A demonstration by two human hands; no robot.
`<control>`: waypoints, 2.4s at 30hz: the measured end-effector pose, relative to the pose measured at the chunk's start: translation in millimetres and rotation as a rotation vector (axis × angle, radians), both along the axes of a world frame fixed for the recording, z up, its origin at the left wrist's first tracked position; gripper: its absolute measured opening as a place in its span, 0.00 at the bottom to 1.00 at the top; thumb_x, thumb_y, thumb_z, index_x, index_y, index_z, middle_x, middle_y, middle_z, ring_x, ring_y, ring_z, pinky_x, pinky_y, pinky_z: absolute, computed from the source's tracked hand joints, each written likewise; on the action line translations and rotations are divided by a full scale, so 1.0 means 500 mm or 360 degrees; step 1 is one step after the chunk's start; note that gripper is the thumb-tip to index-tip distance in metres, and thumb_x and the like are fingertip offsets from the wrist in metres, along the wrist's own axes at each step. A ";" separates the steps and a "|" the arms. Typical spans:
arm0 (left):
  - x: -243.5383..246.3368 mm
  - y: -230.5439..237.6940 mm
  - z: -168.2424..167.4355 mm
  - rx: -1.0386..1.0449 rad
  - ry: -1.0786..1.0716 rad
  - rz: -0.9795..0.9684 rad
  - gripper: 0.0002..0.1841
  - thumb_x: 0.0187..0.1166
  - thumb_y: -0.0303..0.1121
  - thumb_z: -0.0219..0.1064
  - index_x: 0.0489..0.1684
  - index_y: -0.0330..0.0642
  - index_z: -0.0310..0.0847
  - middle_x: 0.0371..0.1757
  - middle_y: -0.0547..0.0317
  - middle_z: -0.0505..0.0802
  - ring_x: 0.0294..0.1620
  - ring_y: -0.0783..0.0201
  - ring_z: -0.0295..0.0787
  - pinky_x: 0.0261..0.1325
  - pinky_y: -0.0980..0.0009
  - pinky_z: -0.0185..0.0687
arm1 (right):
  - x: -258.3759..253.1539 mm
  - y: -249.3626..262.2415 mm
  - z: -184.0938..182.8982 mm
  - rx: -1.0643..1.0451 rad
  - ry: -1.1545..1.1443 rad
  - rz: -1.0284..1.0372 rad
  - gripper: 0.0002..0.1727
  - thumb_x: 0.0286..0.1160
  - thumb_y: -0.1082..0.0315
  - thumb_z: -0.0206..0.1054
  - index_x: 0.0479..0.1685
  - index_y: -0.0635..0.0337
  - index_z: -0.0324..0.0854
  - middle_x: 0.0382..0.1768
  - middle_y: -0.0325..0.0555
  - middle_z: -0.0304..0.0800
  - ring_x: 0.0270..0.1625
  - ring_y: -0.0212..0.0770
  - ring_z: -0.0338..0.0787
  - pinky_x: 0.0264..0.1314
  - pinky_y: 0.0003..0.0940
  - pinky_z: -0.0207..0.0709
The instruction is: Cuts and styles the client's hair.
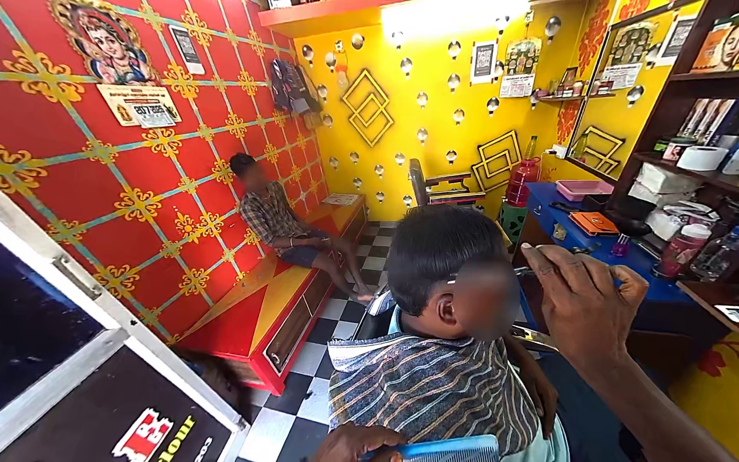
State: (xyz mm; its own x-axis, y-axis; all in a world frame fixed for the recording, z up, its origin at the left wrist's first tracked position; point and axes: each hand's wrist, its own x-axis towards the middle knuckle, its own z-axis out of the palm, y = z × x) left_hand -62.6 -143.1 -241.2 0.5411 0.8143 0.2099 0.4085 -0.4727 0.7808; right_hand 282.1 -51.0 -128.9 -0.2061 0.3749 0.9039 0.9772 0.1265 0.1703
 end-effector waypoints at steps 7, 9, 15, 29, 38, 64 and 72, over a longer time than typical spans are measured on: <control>-0.019 0.013 -0.019 0.0033 0.0000 -0.0067 0.15 0.88 0.39 0.63 0.56 0.40 0.92 0.42 0.53 0.97 0.41 0.62 0.95 0.53 0.55 0.89 | 0.016 0.030 -0.018 0.0111 -0.0151 -0.0128 0.28 0.81 0.76 0.59 0.76 0.39 0.82 0.66 0.45 0.84 0.62 0.54 0.81 0.58 0.52 0.64; -0.024 0.014 -0.020 0.0015 0.0005 -0.0073 0.15 0.88 0.40 0.63 0.56 0.40 0.92 0.42 0.53 0.97 0.41 0.62 0.95 0.53 0.55 0.89 | 0.006 0.028 -0.014 0.0144 -0.0203 -0.0129 0.28 0.79 0.76 0.61 0.77 0.39 0.82 0.67 0.45 0.84 0.62 0.53 0.81 0.56 0.50 0.64; -0.031 0.016 -0.021 -0.0028 0.0007 -0.0072 0.15 0.87 0.39 0.64 0.55 0.40 0.92 0.43 0.52 0.98 0.43 0.60 0.96 0.54 0.52 0.88 | -0.022 0.021 -0.010 0.0085 -0.0239 -0.0111 0.27 0.80 0.77 0.61 0.75 0.42 0.84 0.60 0.44 0.88 0.55 0.51 0.82 0.57 0.51 0.62; 0.017 0.296 0.272 0.0737 -0.0566 0.0513 0.11 0.87 0.32 0.64 0.58 0.37 0.85 0.42 0.57 0.94 0.35 0.66 0.92 0.40 0.66 0.92 | 0.053 -0.039 -0.066 -0.0269 0.0995 0.0443 0.15 0.70 0.69 0.69 0.54 0.62 0.89 0.49 0.49 0.94 0.47 0.49 0.92 0.48 0.55 0.82; -0.017 0.369 0.123 0.1229 -0.0185 0.0218 0.14 0.88 0.42 0.60 0.51 0.49 0.92 0.46 0.68 0.95 0.48 0.71 0.89 0.64 0.53 0.75 | 0.114 -0.150 -0.178 -0.0505 0.1118 0.0345 0.15 0.68 0.71 0.70 0.54 0.65 0.89 0.51 0.55 0.94 0.48 0.46 0.93 0.48 0.43 0.88; 0.071 0.251 0.188 0.2097 0.0365 0.0333 0.12 0.89 0.42 0.60 0.53 0.55 0.91 0.42 0.64 0.97 0.41 0.66 0.89 0.58 0.59 0.70 | 0.161 -0.211 -0.327 -0.0592 0.1380 0.0227 0.17 0.65 0.66 0.66 0.53 0.53 0.91 0.49 0.41 0.94 0.43 0.40 0.93 0.42 0.42 0.88; 0.186 0.231 0.372 0.1982 0.0376 0.0687 0.14 0.86 0.38 0.64 0.56 0.41 0.92 0.36 0.51 0.96 0.32 0.54 0.89 0.43 0.50 0.75 | 0.162 -0.201 -0.300 -0.0625 0.1555 0.0378 0.15 0.64 0.71 0.73 0.51 0.62 0.90 0.48 0.49 0.94 0.45 0.41 0.93 0.47 0.36 0.88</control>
State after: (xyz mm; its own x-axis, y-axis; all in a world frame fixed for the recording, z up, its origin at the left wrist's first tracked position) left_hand 30.6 -27.7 -55.3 0.4169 0.2638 0.8698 0.7689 -0.6127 -0.1826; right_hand 362.9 -151.3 -278.7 0.4337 0.7199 0.5419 0.6114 0.2066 -0.7638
